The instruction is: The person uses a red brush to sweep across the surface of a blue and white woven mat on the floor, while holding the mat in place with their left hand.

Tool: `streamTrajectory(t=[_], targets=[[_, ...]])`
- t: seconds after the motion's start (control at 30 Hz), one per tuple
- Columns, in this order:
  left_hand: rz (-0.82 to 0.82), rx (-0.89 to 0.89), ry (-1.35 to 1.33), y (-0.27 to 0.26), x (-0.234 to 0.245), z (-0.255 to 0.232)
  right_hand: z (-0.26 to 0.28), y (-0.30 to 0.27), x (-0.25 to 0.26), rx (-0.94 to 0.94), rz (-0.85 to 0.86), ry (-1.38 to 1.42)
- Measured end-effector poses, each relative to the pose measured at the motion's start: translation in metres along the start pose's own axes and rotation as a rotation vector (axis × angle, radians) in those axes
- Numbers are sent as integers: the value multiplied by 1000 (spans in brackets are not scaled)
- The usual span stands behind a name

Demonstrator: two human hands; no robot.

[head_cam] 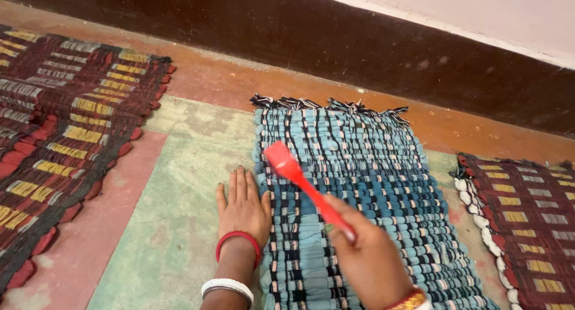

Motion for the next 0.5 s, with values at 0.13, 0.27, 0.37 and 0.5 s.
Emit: streamTrajectory(t=[0.13,0.27,0.37,0.5], targets=[[22,18,4,0,-2,2,7,5,-23,298,-18,115],[23,4,-2,-1,-1,1,-18,8,-5,199,-18,-99],[35,-14,-25,-1,2,-2,-32,8,17,9,-37,-231],[65,-30,-16,-2,5,-4,-33,5,47,-93,-130,-222]])
Point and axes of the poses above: each hand's wrist, its own y-axis towards the middle knuckle, its own x-axis out of the back of the hand, z = x × y, the point moved 8 cm from there along y, towards the middle knuckle
